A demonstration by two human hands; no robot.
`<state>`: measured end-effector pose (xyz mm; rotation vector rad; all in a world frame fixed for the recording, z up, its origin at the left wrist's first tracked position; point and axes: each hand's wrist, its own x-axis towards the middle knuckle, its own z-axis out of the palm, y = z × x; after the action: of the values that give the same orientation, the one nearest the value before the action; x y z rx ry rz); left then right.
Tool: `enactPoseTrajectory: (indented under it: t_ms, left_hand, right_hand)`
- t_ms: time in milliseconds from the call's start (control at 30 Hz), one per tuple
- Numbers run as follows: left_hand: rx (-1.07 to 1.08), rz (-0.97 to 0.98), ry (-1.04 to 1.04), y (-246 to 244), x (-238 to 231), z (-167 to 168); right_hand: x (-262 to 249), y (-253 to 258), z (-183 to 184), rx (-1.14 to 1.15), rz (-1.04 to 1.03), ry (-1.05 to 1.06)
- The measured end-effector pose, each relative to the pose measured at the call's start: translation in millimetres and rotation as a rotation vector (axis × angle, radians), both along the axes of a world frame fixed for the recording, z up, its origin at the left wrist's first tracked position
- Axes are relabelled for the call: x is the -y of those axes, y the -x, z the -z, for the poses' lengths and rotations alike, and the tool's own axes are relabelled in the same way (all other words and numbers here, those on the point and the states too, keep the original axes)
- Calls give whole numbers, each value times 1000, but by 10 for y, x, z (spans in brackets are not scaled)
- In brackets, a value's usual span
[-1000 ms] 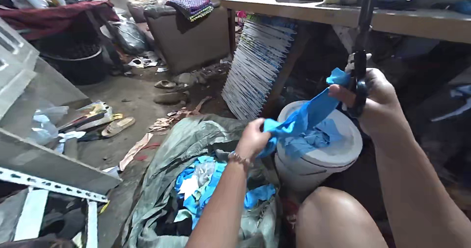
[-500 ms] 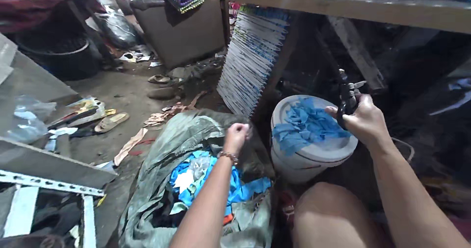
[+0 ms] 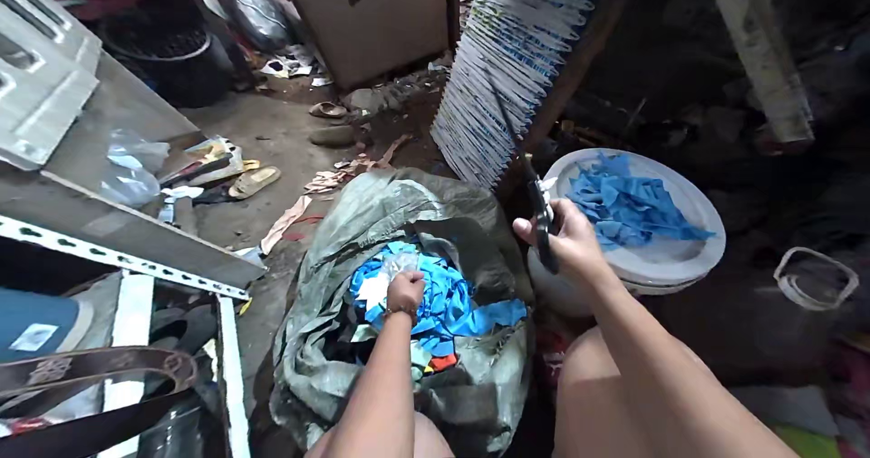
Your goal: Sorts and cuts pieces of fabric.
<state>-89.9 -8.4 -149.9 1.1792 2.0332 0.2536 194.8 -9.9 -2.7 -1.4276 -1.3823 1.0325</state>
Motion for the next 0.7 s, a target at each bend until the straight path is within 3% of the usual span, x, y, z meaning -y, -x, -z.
enactPoseTrajectory:
  t_ms: [133,267,400,533,700]
  left_hand:
    - [-36,136,80,-24,-8,94]
    - [-105,230,215,-158,-54,141]
    - [-177,324,218,-249,-80,186]
    - [-56,86,95,-178,-102,106]
    - [484,-523,-200,-10,-99,80]
  right_hand:
    - [-63,32,79,127,-7,143]
    - [-106,51,79,121,2,160]
    - [-90,15,94,100,4,161]
    - [-86,-9,83,109,17,174]
    - [-90,-28,77,91,35,199]
